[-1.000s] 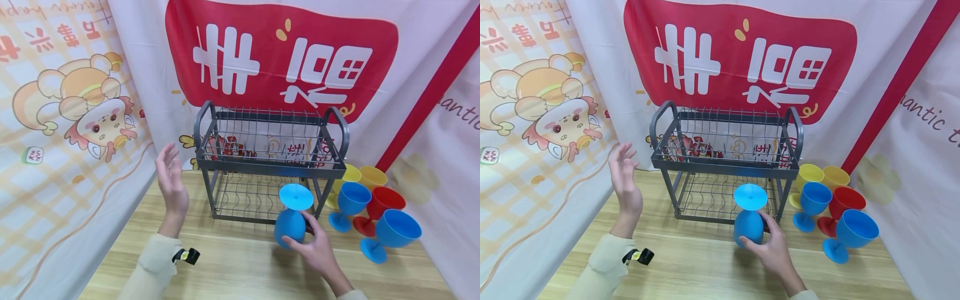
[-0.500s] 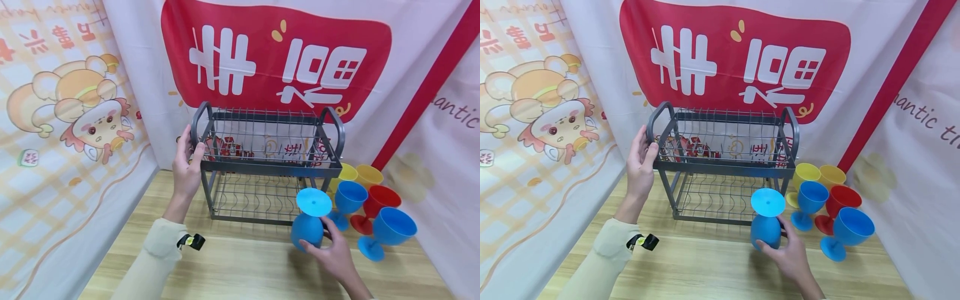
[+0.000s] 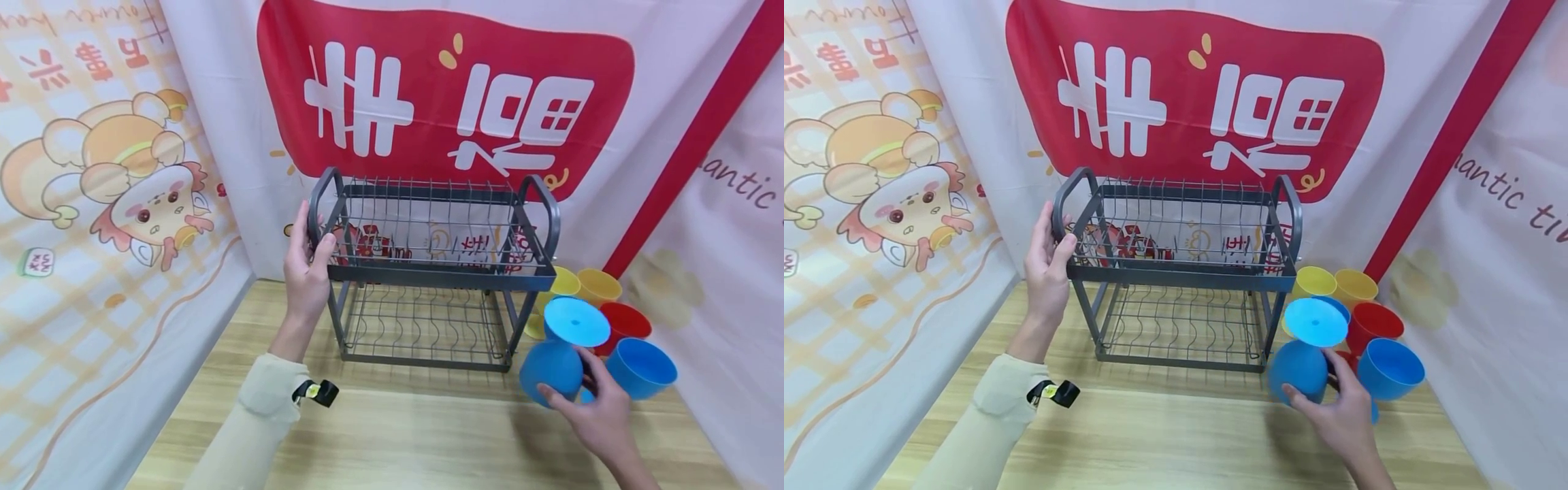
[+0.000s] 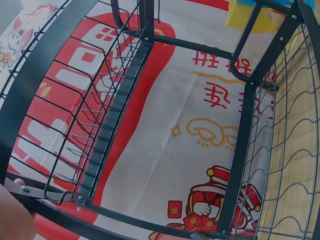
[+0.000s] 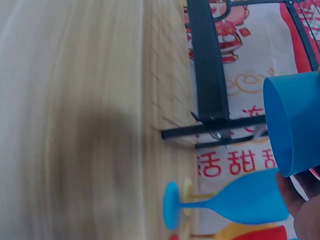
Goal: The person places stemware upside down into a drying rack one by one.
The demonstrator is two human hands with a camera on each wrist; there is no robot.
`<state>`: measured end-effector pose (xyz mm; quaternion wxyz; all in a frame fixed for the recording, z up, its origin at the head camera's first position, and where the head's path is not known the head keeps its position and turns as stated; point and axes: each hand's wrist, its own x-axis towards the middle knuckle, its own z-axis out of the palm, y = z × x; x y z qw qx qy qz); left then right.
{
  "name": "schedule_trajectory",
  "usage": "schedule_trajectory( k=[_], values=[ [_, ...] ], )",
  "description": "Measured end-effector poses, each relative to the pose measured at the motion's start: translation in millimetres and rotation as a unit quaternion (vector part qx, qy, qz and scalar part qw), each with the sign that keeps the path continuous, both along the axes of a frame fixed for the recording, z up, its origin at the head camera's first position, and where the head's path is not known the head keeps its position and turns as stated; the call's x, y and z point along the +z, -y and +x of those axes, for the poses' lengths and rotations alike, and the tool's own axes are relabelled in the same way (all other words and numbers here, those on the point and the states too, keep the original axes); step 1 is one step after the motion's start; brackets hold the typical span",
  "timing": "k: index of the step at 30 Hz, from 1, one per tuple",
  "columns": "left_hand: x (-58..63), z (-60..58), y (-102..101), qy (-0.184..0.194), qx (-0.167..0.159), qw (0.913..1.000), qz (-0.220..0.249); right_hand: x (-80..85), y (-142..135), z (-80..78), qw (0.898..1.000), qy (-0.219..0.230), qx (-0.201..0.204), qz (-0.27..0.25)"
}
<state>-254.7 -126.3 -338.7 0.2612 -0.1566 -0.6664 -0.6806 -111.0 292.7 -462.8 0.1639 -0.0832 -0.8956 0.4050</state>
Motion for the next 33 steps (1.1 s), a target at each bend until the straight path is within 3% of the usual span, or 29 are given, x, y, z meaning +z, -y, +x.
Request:
schedule_trajectory(
  k=[7, 16, 20, 25, 29, 33],
  values=[
    [0.5, -2.2, -6.1, -0.014, 0.001, 0.9995, 0.027, 33.1, -19.2, -9.2, 0.998, -0.049, -0.021, 0.015],
    [0.1, -1.4, -10.8, -0.018, -0.002, 0.9983, 0.056, 114.0, -25.4, -27.4, 0.992, -0.127, -0.018, 0.019],
    [-0.2, -1.8, -12.5, -0.023, -0.001, 0.9978, 0.063, 151.8, -20.9, -35.3, 0.989, -0.145, -0.022, 0.015],
    [-1.0, -4.0, -15.2, -0.03, -0.001, 0.9971, 0.07, 193.7, -11.7, -45.4, 0.99, -0.136, -0.021, 0.004],
    [-1.2, -4.2, -16.3, -0.031, 0.007, 0.9972, 0.067, 214.8, 5.2, -57.2, 0.992, -0.122, 0.003, -0.013],
    [-1.3, -4.2, -17.4, -0.031, 0.011, 0.9967, 0.074, 225.2, 29.1, -74.0, 0.989, -0.142, 0.027, -0.035]
  ],
)
